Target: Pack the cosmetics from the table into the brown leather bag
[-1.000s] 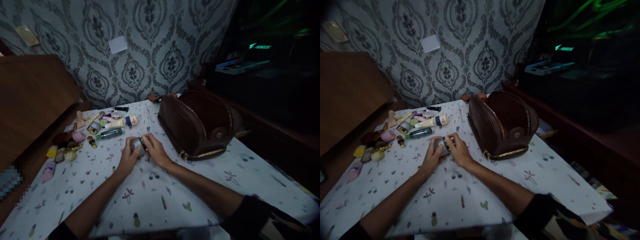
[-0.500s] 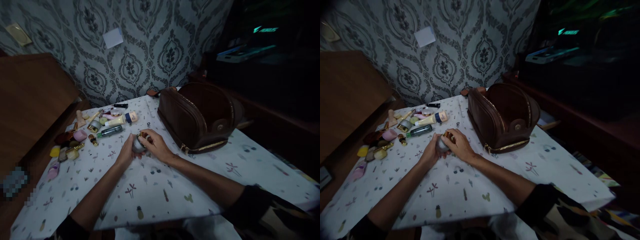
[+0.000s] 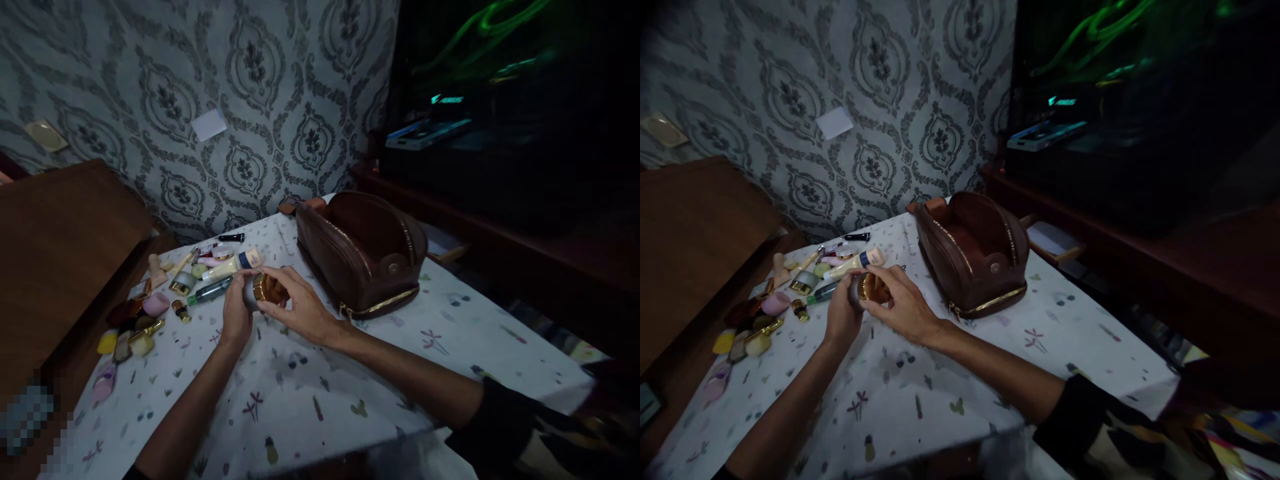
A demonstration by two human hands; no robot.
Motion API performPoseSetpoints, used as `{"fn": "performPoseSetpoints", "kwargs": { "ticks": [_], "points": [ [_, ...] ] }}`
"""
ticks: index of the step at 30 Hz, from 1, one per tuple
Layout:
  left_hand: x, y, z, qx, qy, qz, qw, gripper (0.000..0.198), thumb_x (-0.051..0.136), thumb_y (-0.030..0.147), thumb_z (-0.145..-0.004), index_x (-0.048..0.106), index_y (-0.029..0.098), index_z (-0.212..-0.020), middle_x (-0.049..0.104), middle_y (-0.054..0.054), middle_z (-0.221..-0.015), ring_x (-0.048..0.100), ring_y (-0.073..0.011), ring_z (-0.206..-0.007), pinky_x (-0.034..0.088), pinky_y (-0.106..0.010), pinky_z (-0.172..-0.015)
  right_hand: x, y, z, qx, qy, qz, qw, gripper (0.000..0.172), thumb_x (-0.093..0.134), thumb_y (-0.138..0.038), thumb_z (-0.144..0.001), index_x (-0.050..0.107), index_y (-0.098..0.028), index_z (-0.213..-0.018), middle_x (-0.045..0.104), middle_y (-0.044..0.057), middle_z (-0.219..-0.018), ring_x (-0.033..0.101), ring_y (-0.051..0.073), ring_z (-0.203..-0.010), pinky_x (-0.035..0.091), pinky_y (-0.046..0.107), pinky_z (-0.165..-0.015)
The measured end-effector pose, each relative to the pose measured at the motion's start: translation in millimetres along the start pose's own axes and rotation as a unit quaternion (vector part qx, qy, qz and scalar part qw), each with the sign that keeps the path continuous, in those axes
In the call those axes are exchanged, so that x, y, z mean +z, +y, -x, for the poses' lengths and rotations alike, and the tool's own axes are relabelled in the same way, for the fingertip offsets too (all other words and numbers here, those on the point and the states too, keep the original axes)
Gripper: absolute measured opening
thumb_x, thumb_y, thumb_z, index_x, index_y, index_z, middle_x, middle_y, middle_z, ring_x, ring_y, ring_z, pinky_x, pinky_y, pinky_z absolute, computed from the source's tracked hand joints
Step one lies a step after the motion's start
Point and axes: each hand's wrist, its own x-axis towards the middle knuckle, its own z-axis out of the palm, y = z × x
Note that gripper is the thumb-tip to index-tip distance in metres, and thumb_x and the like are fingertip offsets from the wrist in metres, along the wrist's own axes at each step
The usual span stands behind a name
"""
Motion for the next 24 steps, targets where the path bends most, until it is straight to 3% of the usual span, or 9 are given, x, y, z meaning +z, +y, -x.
{"fn": "performPoseSetpoints", "kwargs": {
  "ticks": [3,6,10,13,18,24],
  "points": [
    [23.4,15,0,0.047,-0.024,0.011,0.999,0.023,0.057,0.041,-0.08,0.063,0.019,-0.082,0.065,0.002,-0.077,0.06,-0.0129,-0.07,0.05,-0.021,-0.066,-15,-14,2,-0.04,0.027,0.031,0.998,0.057,0.066,-0.027,-0.087,0.048,-0.026,-0.141,0.056,0.005,-0.109,0.058,0.019,-0.096,0.053,0.035,-0.088],
    [47.4,30,5,0.046,-0.04,0.033,0.998,0.018,0.058,0.036,-0.076,0.062,0.019,-0.077,0.06,0.003,-0.07,0.056,-0.0117,-0.063,0.046,-0.02,-0.059,-28,-21,8,-0.091,0.059,0.084,0.991,0.06,0.065,-0.031,-0.089,0.043,-0.027,-0.145,0.054,0.008,-0.118,0.059,0.021,-0.104,0.055,0.036,-0.09],
    [70.7,41,14,0.026,-0.103,0.041,0.994,0.017,0.054,0.033,-0.077,0.063,0.019,-0.079,0.065,0.0,-0.08,0.061,-0.0149,-0.074,0.049,-0.022,-0.066,-42,-20,20,-0.152,0.112,0.152,0.97,0.067,0.064,-0.037,-0.09,0.033,-0.028,-0.149,0.049,0.013,-0.131,0.058,0.025,-0.117,0.056,0.038,-0.092],
    [82.1,44,17,0.063,-0.135,-0.018,0.989,0.019,0.051,0.031,-0.082,0.065,0.018,-0.08,0.066,-0.001,-0.082,0.061,-0.0162,-0.08,0.049,-0.024,-0.072,-51,-16,29,-0.17,0.151,0.159,0.961,0.068,0.064,-0.033,-0.09,0.03,-0.027,-0.149,0.049,0.014,-0.132,0.056,0.025,-0.121,0.056,0.039,-0.095],
    [98.9,53,21,0.198,-0.176,-0.19,0.945,0.025,0.047,0.033,-0.091,0.067,0.019,-0.084,0.067,-0.002,-0.087,0.06,-0.0185,-0.085,0.046,-0.026,-0.077,-64,-9,40,-0.149,0.181,0.1,0.967,0.068,0.067,-0.029,-0.088,0.032,-0.028,-0.146,0.052,0.012,-0.129,0.056,0.024,-0.121,0.054,0.039,-0.097],
    [117.2,62,29,0.305,-0.234,-0.284,0.878,0.019,0.052,0.036,-0.094,0.064,0.022,-0.099,0.064,-0.002,-0.09,0.058,-0.0177,-0.078,0.045,-0.027,-0.071,-77,-10,45,-0.061,0.181,0.019,0.981,0.075,0.074,-0.025,-0.08,0.036,-0.027,-0.145,0.056,0.011,-0.133,0.057,0.026,-0.123,0.049,0.041,-0.102]
  ]
}}
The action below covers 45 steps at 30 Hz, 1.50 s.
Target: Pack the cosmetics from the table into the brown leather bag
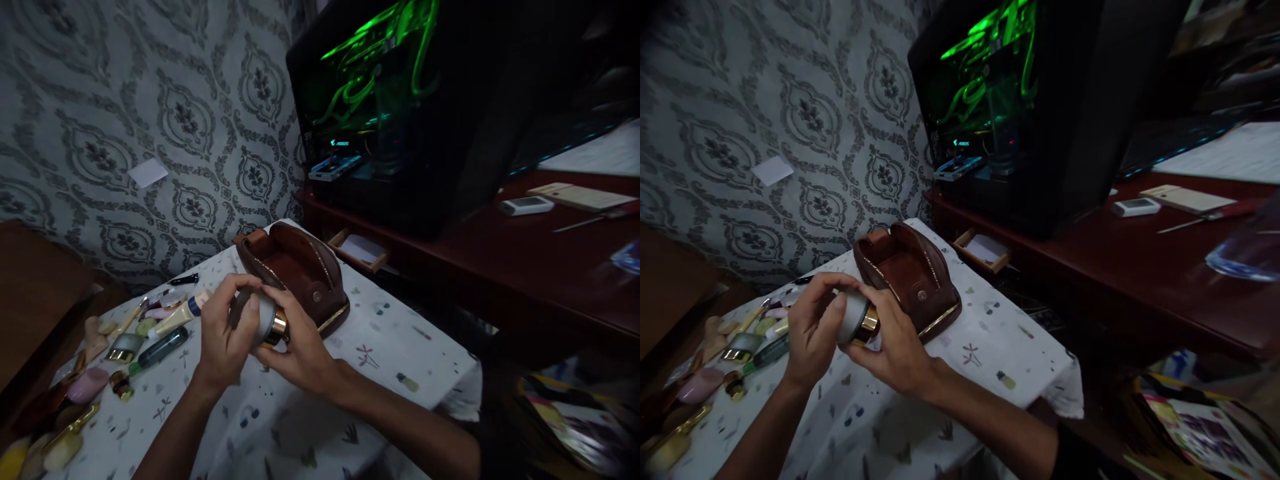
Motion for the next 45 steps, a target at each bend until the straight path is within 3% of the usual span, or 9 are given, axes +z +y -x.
{"fn": "performPoseSetpoints", "kwargs": {
  "ticks": [4,8,11,15,22,26,32,38,45],
  "points": [
    [3.5,4,-8,0.031,-0.016,0.019,0.999,0.028,0.053,0.047,-0.094,0.065,0.022,-0.1,0.062,-0.004,-0.095,0.058,-0.0192,-0.087,0.045,-0.028,-0.078,-7,-10,-5,0.066,0.006,-0.059,0.996,0.076,0.078,-0.028,-0.073,0.042,-0.025,-0.139,0.057,0.01,-0.136,0.056,0.026,-0.125,0.047,0.041,-0.105],
    [6.4,-8,-24,-0.045,-0.006,0.147,0.988,0.048,0.034,0.058,-0.099,0.065,0.022,-0.103,0.067,-0.006,-0.095,0.06,-0.0196,-0.085,0.046,-0.029,-0.072,-11,-16,-6,0.114,0.009,-0.141,0.983,0.072,0.078,-0.031,-0.073,0.043,-0.024,-0.136,0.059,0.009,-0.132,0.06,0.023,-0.117,0.051,0.035,-0.096],
    [8.5,-25,-33,-0.038,-0.003,0.07,0.997,0.04,0.042,0.05,-0.099,0.069,0.021,-0.1,0.07,-0.006,-0.096,0.061,-0.02,-0.088,0.046,-0.03,-0.08,-14,-13,-2,0.116,0.008,-0.161,0.98,0.071,0.079,-0.032,-0.072,0.045,-0.023,-0.134,0.06,0.008,-0.127,0.062,0.022,-0.111,0.052,0.033,-0.092],
    [12.8,-42,-28,0.039,-0.084,-0.035,0.995,0.03,0.047,0.038,-0.099,0.073,0.022,-0.099,0.07,-0.007,-0.107,0.058,-0.0234,-0.108,0.041,-0.037,-0.099,-17,-7,5,0.095,-0.005,-0.141,0.985,0.071,0.08,-0.03,-0.072,0.047,-0.024,-0.135,0.059,0.008,-0.13,0.059,0.022,-0.116,0.048,0.034,-0.099],
    [19.9,-48,-16,0.082,-0.111,-0.183,0.973,0.03,0.043,0.035,-0.1,0.069,0.022,-0.091,0.061,-0.007,-0.091,0.05,-0.0237,-0.096,0.043,-0.037,-0.087,-16,-1,12,0.097,-0.016,-0.14,0.985,0.077,0.081,-0.029,-0.071,0.045,-0.026,-0.138,0.057,0.008,-0.135,0.057,0.024,-0.122,0.046,0.036,-0.103],
    [22.3,-52,-13,0.074,-0.111,-0.148,0.98,0.032,0.039,0.032,-0.101,0.064,0.022,-0.085,0.064,-0.006,-0.091,0.052,-0.0245,-0.103,0.041,-0.04,-0.096,-15,-1,12,0.09,-0.02,-0.139,0.986,0.076,0.082,-0.031,-0.071,0.046,-0.025,-0.137,0.058,0.008,-0.133,0.058,0.024,-0.12,0.047,0.036,-0.103],
    [21.8,-56,-3,-0.008,-0.083,-0.07,0.994,0.031,0.038,0.035,-0.102,0.067,0.025,-0.101,0.066,-0.006,-0.111,0.046,-0.0243,-0.126,0.037,-0.042,-0.108,-12,-1,10,0.097,-0.024,-0.148,0.984,0.076,0.082,-0.033,-0.07,0.045,-0.025,-0.137,0.059,0.008,-0.131,0.059,0.024,-0.117,0.048,0.037,-0.101],
    [22.1,-57,-2,-0.036,-0.065,-0.038,0.997,0.035,0.039,0.04,-0.1,0.07,0.025,-0.098,0.068,-0.007,-0.11,0.048,-0.0253,-0.125,0.037,-0.045,-0.109,-15,-5,7,0.1,-0.039,-0.121,0.987,0.073,0.081,-0.031,-0.071,0.046,-0.024,-0.135,0.06,0.008,-0.129,0.06,0.023,-0.116,0.047,0.037,-0.102],
    [20.9,-56,4,0.02,-0.072,-0.02,0.997,0.039,0.041,0.051,-0.096,0.068,0.025,-0.107,0.066,-0.009,-0.114,0.047,-0.0284,-0.125,0.035,-0.047,-0.11,-20,-14,-7,0.11,-0.025,-0.094,0.989,0.066,0.08,-0.031,-0.069,0.05,-0.024,-0.128,0.062,0.007,-0.125,0.06,0.025,-0.113,0.048,0.038,-0.099]
  ]
}}
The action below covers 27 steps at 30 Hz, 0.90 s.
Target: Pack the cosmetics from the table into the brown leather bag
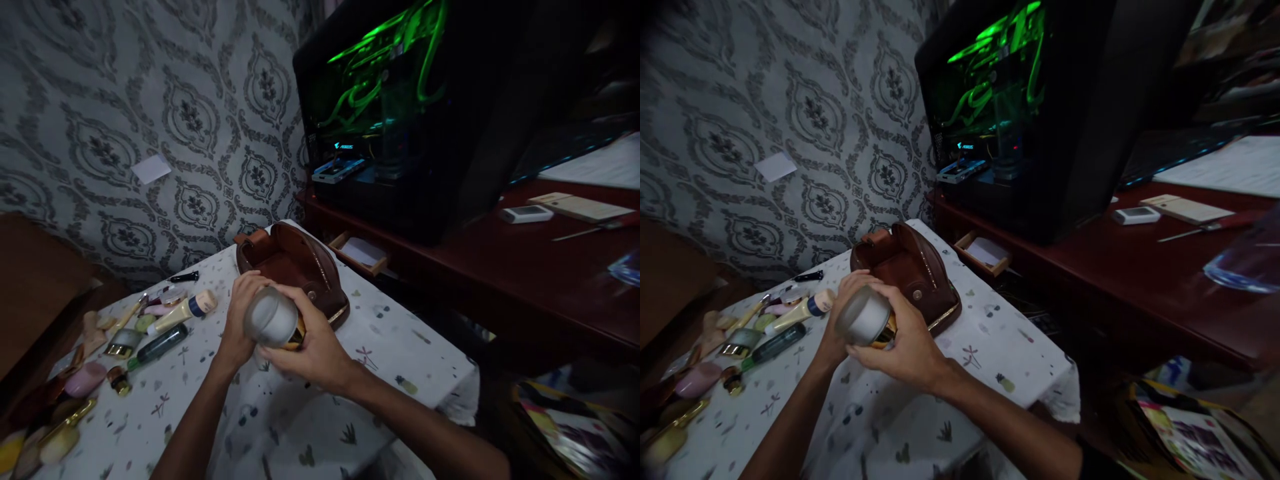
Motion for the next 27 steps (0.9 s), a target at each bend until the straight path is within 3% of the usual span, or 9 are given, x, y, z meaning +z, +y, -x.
{"fn": "performPoseSetpoints", "kwargs": {
  "ticks": [3,7,13,15,18,22,27],
  "points": [
    [1.8,-1,4,0.031,0.02,0.014,0.999,0.044,0.04,0.057,-0.096,0.065,0.025,-0.114,0.063,-0.01,-0.118,0.048,-0.0286,-0.124,0.037,-0.045,-0.109,-2,-5,-10,0.04,0.009,-0.043,0.998,0.058,0.077,-0.031,-0.071,0.053,-0.023,-0.123,0.064,0.005,-0.117,0.062,0.022,-0.106,0.051,0.033,-0.09],
    [4.5,0,3,0.007,0.035,-0.006,0.999,0.035,0.037,0.043,-0.102,0.063,0.023,-0.112,0.062,-0.009,-0.115,0.05,-0.025,-0.119,0.038,-0.042,-0.106,-5,-8,-33,0.094,0.04,-0.112,0.989,0.048,0.077,-0.033,-0.071,0.055,-0.021,-0.113,0.065,0.003,-0.102,0.063,0.018,-0.091,0.052,0.03,-0.081],
    [6.3,3,1,0.002,0.03,-0.038,0.999,0.032,0.034,0.032,-0.103,0.065,0.023,-0.105,0.063,-0.008,-0.114,0.048,-0.0234,-0.123,0.035,-0.04,-0.11,-2,2,-92,0.199,0.069,-0.275,0.938,0.037,0.078,-0.031,-0.069,0.054,-0.022,-0.097,0.064,-0.002,-0.082,0.063,0.012,-0.073,0.053,0.025,-0.071],
    [6.6,1,3,0.0,0.033,-0.042,0.999,0.032,0.034,0.032,-0.103,0.065,0.023,-0.105,0.063,-0.008,-0.113,0.047,-0.023,-0.124,0.035,-0.04,-0.11,0,10,-111,0.249,0.093,-0.223,0.938,0.026,0.073,-0.026,-0.075,0.054,-0.021,-0.093,0.063,-0.003,-0.079,0.062,0.01,-0.07,0.053,0.022,-0.069],
    [6.5,-1,5,0.004,0.036,-0.043,0.998,0.032,0.034,0.031,-0.104,0.065,0.023,-0.106,0.064,-0.008,-0.112,0.047,-0.0228,-0.124,0.036,-0.041,-0.109,1,28,-132,0.345,0.102,-0.048,0.932,0.013,0.065,-0.028,-0.085,0.055,-0.019,-0.086,0.06,-0.001,-0.072,0.061,0.01,-0.066,0.051,0.021,-0.062],
    [5.7,-3,6,0.016,0.035,-0.043,0.998,0.031,0.034,0.029,-0.104,0.064,0.022,-0.107,0.065,-0.007,-0.111,0.047,-0.0223,-0.123,0.037,-0.041,-0.108,-4,55,-147,0.404,0.085,0.086,0.907,0.018,0.067,-0.031,-0.084,0.059,-0.015,-0.087,0.06,0.002,-0.066,0.061,0.015,-0.065,0.046,0.023,-0.054],
    [5.4,-5,5,0.034,0.035,-0.048,0.998,0.028,0.036,0.028,-0.104,0.062,0.021,-0.108,0.064,-0.007,-0.113,0.046,-0.0211,-0.124,0.036,-0.04,-0.11,-7,71,-154,0.415,0.028,0.271,0.868,0.033,0.082,-0.024,-0.07,0.065,-0.011,-0.096,0.071,0.012,-0.097,0.067,0.025,-0.096,0.048,0.026,-0.071]
  ]
}}
